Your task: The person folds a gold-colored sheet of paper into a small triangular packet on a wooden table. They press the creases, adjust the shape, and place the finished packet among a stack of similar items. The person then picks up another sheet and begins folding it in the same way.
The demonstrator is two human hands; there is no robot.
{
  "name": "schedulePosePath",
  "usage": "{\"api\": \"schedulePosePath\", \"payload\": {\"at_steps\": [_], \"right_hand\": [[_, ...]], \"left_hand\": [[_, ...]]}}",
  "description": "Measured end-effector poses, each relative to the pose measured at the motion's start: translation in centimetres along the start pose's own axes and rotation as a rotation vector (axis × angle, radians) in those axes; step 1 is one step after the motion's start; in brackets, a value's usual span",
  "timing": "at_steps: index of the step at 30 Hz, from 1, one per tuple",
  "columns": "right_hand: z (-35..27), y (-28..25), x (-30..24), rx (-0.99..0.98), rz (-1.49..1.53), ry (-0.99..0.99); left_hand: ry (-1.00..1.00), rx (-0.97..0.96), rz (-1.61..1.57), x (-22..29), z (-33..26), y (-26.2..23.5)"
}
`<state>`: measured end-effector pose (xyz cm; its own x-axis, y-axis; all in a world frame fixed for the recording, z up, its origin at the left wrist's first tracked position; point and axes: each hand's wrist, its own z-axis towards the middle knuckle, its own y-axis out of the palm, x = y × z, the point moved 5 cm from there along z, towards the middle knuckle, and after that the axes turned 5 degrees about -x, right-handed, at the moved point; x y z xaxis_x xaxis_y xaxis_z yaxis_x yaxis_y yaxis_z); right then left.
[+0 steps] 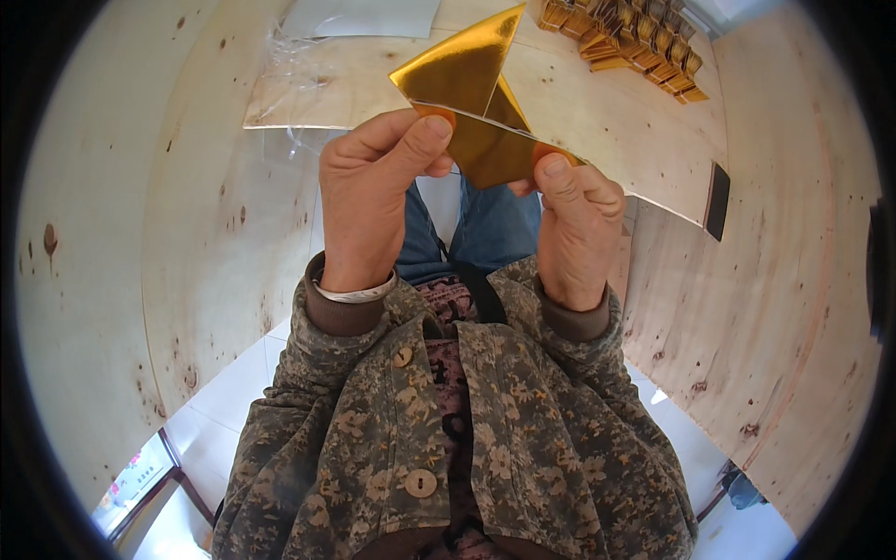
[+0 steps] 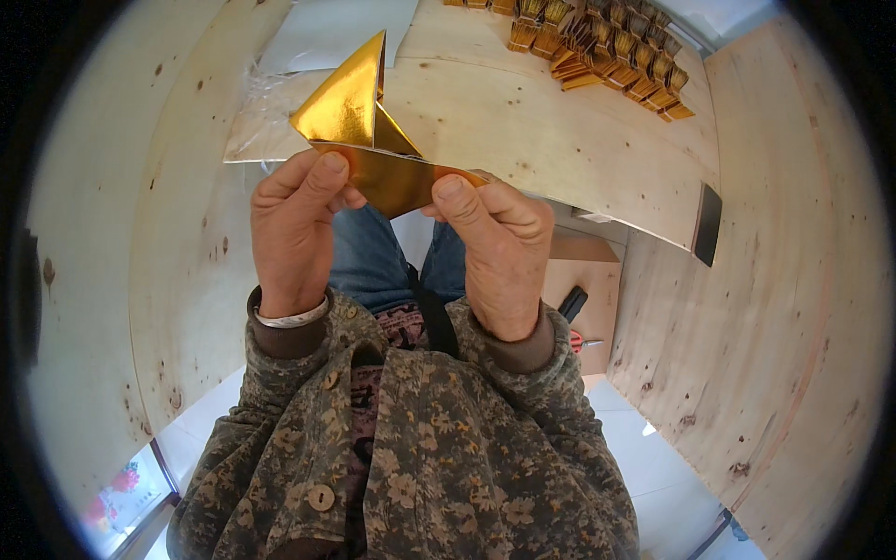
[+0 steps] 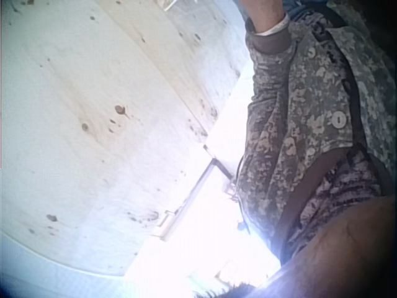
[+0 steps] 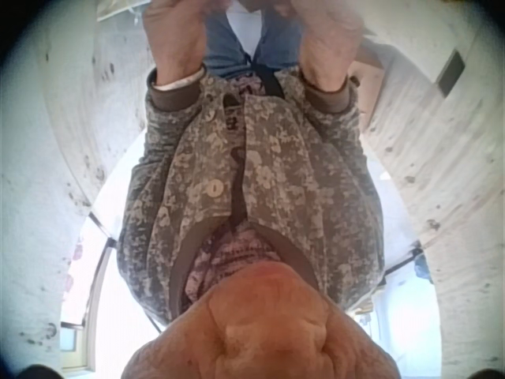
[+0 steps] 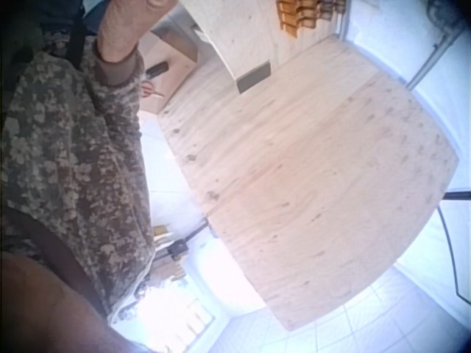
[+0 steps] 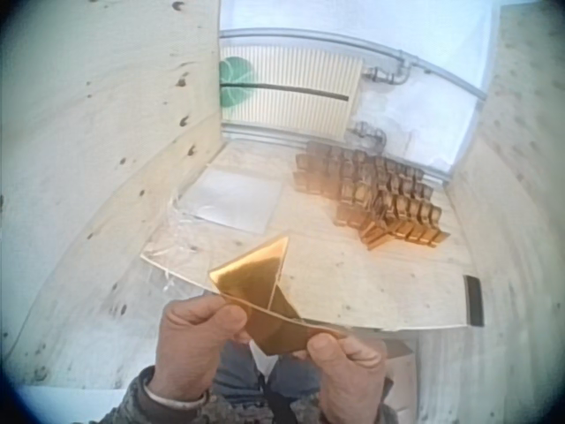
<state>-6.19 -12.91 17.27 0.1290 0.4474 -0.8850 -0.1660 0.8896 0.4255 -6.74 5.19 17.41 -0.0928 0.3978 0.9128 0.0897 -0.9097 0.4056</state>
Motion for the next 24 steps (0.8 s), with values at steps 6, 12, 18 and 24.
{"api": "schedulePosePath", "payload": {"at_steps": [6, 12, 18, 24], "right_hand": [[0.28, -0.60, -0.28, 0.023, -0.046, 0.065], [0.17, -0.47, -0.48, 0.004, -0.004, 0.017], [0.37, -0.24, 0.10, 0.019, 0.062, 0.078], [0.02, -0.39, 0.28, 0.036, 0.028, 0.060]], "left_hand": [[-0.012, -0.028, 0.020, 0.17, 0.02, -0.16], [0.019, -0.021, 0.028, 0.40, -0.09, 0.00], [-0.015, 0.002, 0.010, 0.54, 0.15, 0.17], [-0.045, 0.035, -0.011, 0.62, 0.03, 0.39]]}}
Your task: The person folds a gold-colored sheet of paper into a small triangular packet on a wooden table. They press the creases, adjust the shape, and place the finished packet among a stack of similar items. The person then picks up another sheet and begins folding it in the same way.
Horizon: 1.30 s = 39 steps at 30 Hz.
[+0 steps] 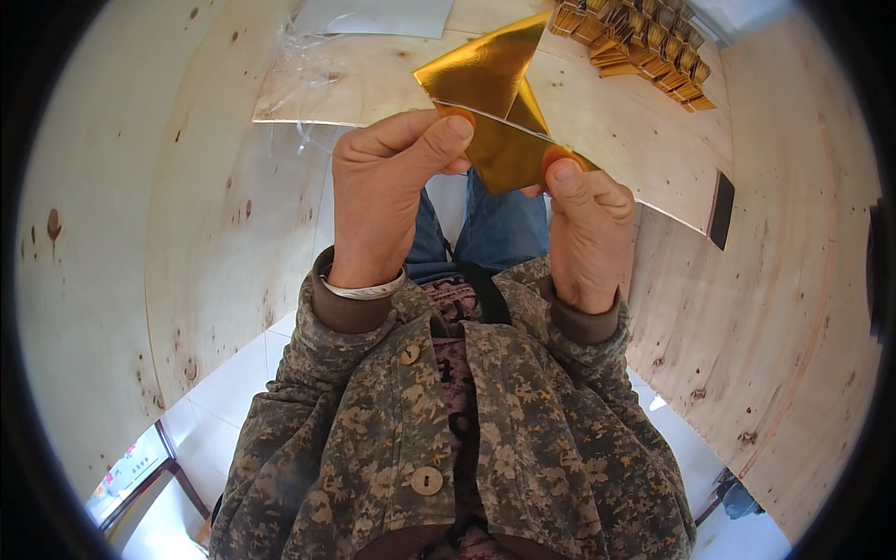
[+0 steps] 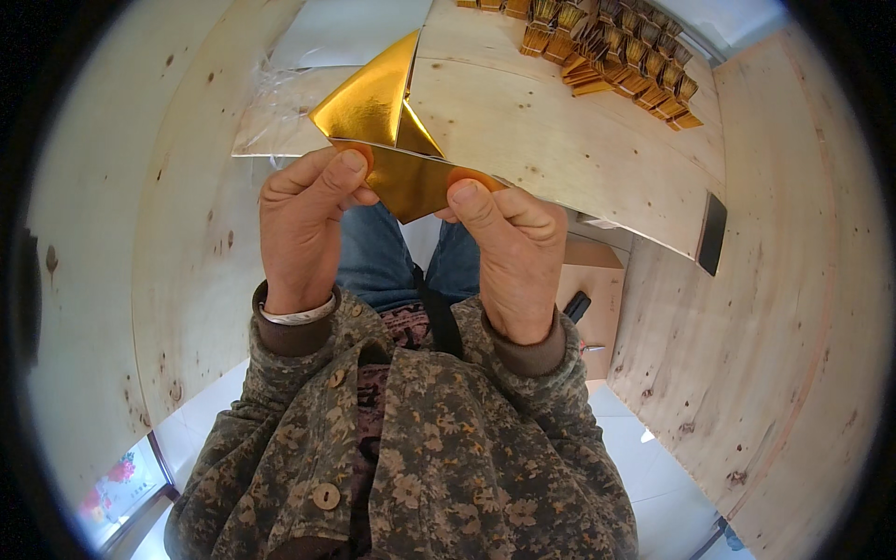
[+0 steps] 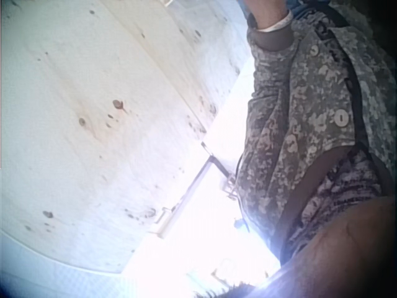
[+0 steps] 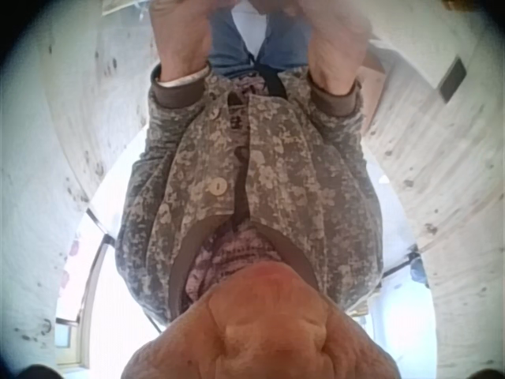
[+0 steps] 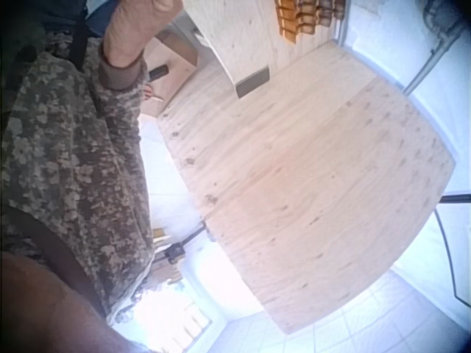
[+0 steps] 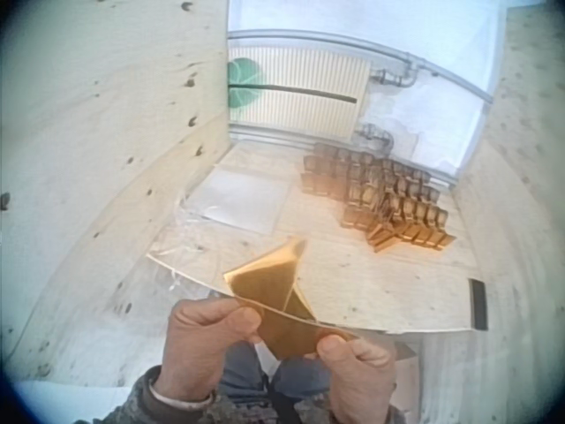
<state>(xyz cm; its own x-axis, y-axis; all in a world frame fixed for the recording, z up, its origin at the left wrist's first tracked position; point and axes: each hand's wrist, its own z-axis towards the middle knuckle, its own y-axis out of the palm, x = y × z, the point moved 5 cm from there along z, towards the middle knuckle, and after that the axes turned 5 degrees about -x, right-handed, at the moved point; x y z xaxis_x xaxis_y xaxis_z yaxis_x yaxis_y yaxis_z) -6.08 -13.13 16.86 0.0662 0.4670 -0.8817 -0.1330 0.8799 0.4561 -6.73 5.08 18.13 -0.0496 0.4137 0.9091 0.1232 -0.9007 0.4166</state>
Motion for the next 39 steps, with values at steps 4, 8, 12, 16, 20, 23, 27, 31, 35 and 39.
{"api": "schedulePosePath", "payload": {"at_steps": [4, 8, 12, 16, 20, 23, 27, 31, 35, 39], "right_hand": [[0.2, -0.1, 0.2, -0.058, -0.038, 0.054], [0.1, -0.2, 0.1, -0.053, -0.121, 0.069], [0.2, 0.1, 0.2, -0.053, -0.086, 0.069], [0.3, 0.0, 0.0, -0.049, -0.111, 0.034], [0.2, -0.1, 0.5, -0.068, -0.074, 0.093], [0.1, 0.4, 0.8, -0.128, -0.106, 0.139], [0.0, 1.5, 0.9, -0.187, -0.042, 0.121], [0.0, 1.5, 0.8, -0.239, -0.038, 0.085], [0.1, 0.6, 1.1, -0.213, -0.061, 0.132], [0.0, -0.1, 0.7, -0.086, -0.124, 0.071]], "left_hand": [[-0.021, 0.045, 0.017, 0.0, 0.2, -0.2], [-0.046, 0.026, 0.062, 0.0, 0.1, -0.1], [-0.035, -0.002, 0.037, 0.1, 0.2, -0.1], [-0.057, 0.005, 0.089, 0.0, 0.1, -0.3], [-0.056, 0.009, 0.052, 0.0, 0.3, -0.2], [-0.068, -0.003, 0.049, 0.0, 0.4, 0.0], [-0.035, 0.014, -0.013, 0.0, 0.2, 0.4], [-0.061, 0.016, -0.012, -0.2, 0.2, 0.5], [-0.072, 0.000, 0.035, -0.1, 0.5, 0.0], [-0.062, -0.013, 0.037, -0.1, 0.5, -0.3]]}}
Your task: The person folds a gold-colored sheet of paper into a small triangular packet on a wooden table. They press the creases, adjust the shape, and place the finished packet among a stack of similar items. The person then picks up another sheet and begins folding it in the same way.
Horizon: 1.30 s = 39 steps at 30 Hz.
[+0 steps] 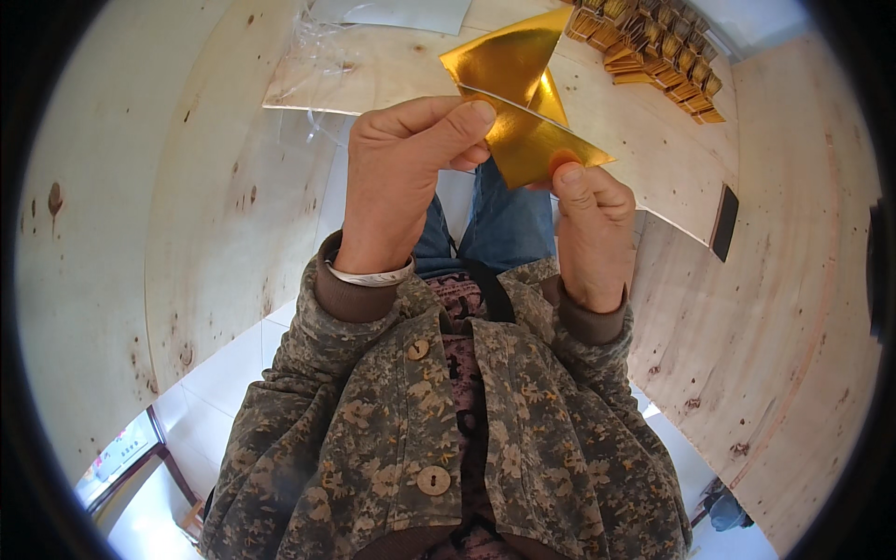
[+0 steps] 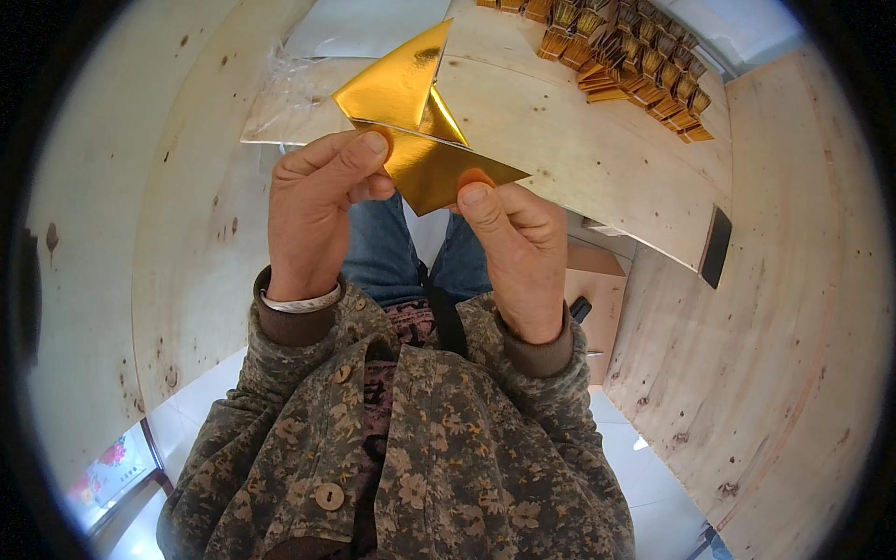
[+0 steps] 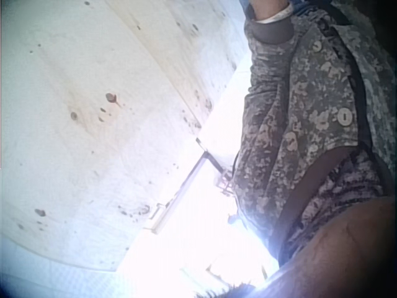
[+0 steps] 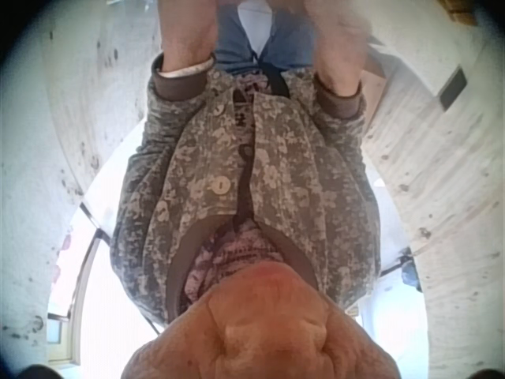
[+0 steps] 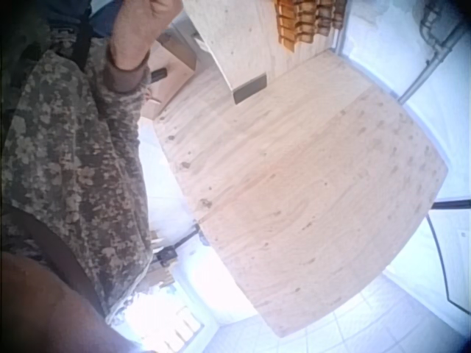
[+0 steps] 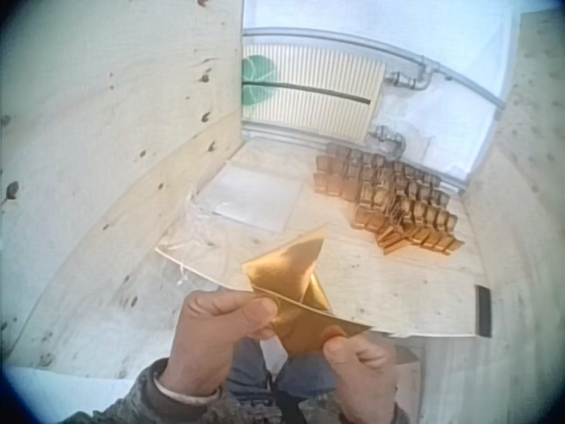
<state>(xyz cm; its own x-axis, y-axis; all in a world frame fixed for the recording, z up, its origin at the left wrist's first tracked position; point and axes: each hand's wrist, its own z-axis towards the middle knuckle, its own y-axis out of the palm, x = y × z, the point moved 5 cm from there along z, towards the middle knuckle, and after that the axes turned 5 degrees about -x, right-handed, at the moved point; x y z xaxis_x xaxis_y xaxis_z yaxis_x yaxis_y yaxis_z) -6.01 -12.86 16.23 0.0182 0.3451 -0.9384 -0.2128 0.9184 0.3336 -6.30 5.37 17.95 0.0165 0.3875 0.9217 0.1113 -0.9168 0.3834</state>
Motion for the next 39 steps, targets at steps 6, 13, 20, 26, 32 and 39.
{"api": "schedulePosePath", "payload": {"at_steps": [6, 13, 20, 26, 32, 39], "right_hand": [[-0.3, -0.3, -0.6, -0.005, -0.050, -0.058], [-0.3, -0.4, -0.8, 0.047, -0.074, -0.046], [-0.1, -0.1, 0.1, -0.009, 0.024, -0.003], [-0.3, 1.3, 0.9, -0.153, 0.069, 0.093], [-0.5, 1.5, 1.0, -0.145, 0.053, 0.104], [-0.4, 0.5, 1.2, -0.092, -0.086, 0.053]], "left_hand": [[-0.024, -0.028, 0.001, -0.4, -0.1, 0.2], [-0.038, 0.010, 0.015, -0.4, -0.1, 0.1], [-0.031, 0.016, 0.023, -0.5, 0.2, 0.1], [-0.022, 0.022, -0.014, -0.6, 0.1, 0.4], [-0.010, 0.054, -0.022, -0.6, -0.1, 0.4], [-0.018, 0.010, -0.003, -0.6, 0.0, -0.1]]}}
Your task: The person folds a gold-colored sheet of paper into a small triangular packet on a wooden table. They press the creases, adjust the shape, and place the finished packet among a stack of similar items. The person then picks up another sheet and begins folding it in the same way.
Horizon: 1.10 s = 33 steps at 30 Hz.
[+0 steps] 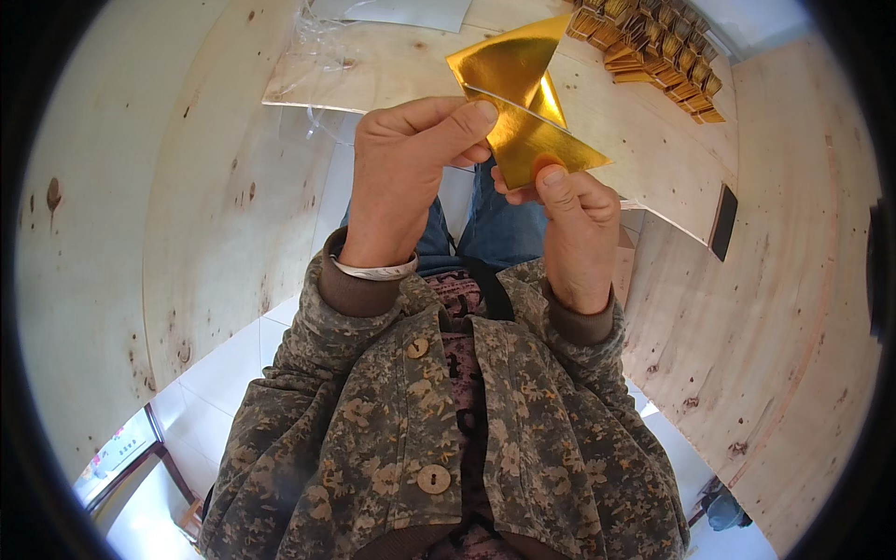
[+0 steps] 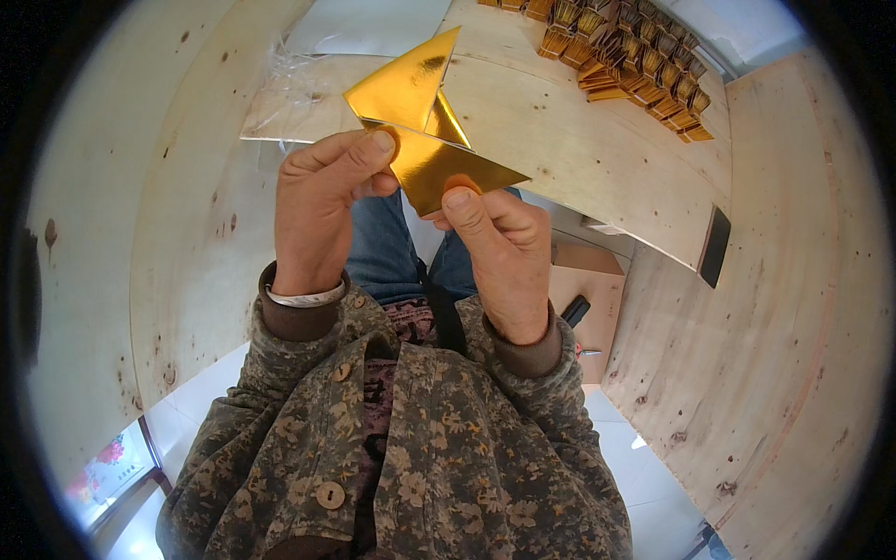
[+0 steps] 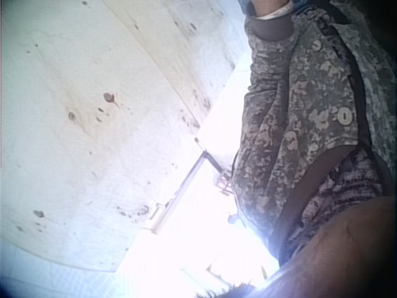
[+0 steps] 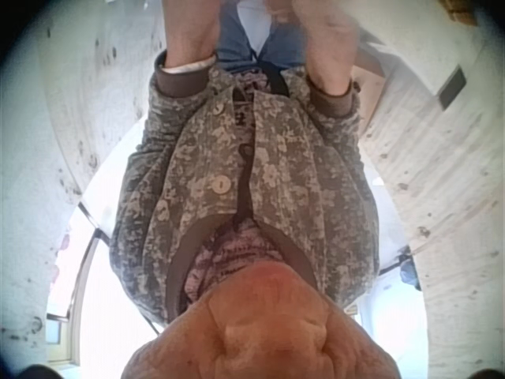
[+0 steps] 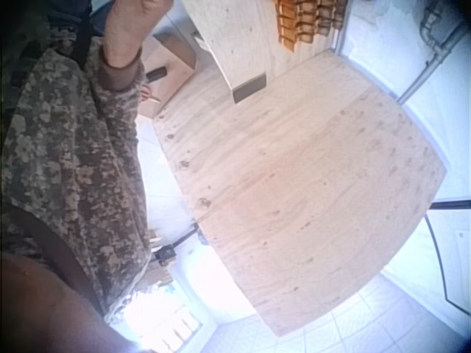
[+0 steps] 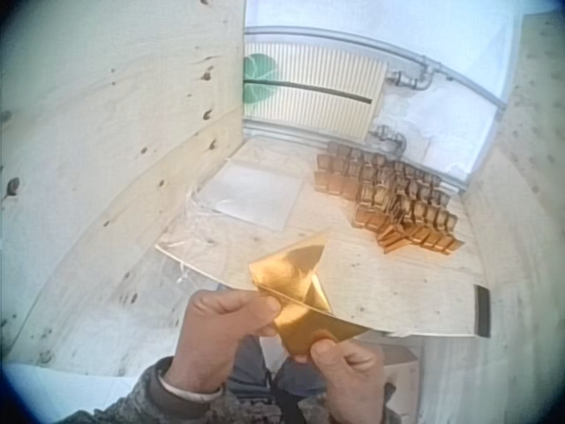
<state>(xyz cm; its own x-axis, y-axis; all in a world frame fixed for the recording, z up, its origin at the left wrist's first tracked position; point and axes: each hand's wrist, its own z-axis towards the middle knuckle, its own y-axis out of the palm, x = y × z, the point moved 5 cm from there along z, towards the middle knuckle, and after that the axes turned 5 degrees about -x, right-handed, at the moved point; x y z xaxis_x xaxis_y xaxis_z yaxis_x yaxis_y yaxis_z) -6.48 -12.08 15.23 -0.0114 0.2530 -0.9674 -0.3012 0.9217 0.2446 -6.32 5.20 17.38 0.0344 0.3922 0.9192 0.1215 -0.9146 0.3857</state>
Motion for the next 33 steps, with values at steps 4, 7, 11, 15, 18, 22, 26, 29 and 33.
{"api": "schedulePosePath", "payload": {"at_steps": [4, 7, 11, 15, 18, 22, 26, 29, 33], "right_hand": [[-0.1, -0.3, 0.0, -0.009, 0.029, -0.031], [-0.4, -0.3, 0.3, 0.001, 0.042, -0.004], [-0.2, -0.4, 0.0, 0.067, -0.023, 0.008], [-0.5, -1.8, -2.5, 0.417, -0.328, -0.223], [-0.9, -0.9, -5.1, 0.486, -0.831, -0.505], [-0.9, 1.9, -5.4, 0.345, -1.223, -0.693], [-0.4, 2.9, -5.2, 0.316, -1.306, -0.757], [-0.4, 2.4, -5.5, 0.328, -1.251, -0.729], [0.2, 1.6, -5.7, 0.330, -1.056, -0.683]], "left_hand": [[-0.019, -0.015, 0.016, -0.3, 0.0, 0.1], [-0.007, -0.002, -0.025, -0.2, -0.1, 0.2], [-0.010, 0.035, -0.033, 0.0, -0.1, 0.0], [-0.012, 0.062, 0.066, 0.1, 0.1, -0.6], [0.032, 0.028, 0.136, -0.1, 0.0, -0.1], [0.074, 0.010, 0.220, -0.4, -0.1, 0.6], [0.122, -0.017, 0.162, -0.3, -0.6, 1.1], [0.101, -0.040, 0.147, -0.7, -0.7, 1.3], [0.161, -0.113, 0.071, -0.8, -0.6, 1.9]]}}
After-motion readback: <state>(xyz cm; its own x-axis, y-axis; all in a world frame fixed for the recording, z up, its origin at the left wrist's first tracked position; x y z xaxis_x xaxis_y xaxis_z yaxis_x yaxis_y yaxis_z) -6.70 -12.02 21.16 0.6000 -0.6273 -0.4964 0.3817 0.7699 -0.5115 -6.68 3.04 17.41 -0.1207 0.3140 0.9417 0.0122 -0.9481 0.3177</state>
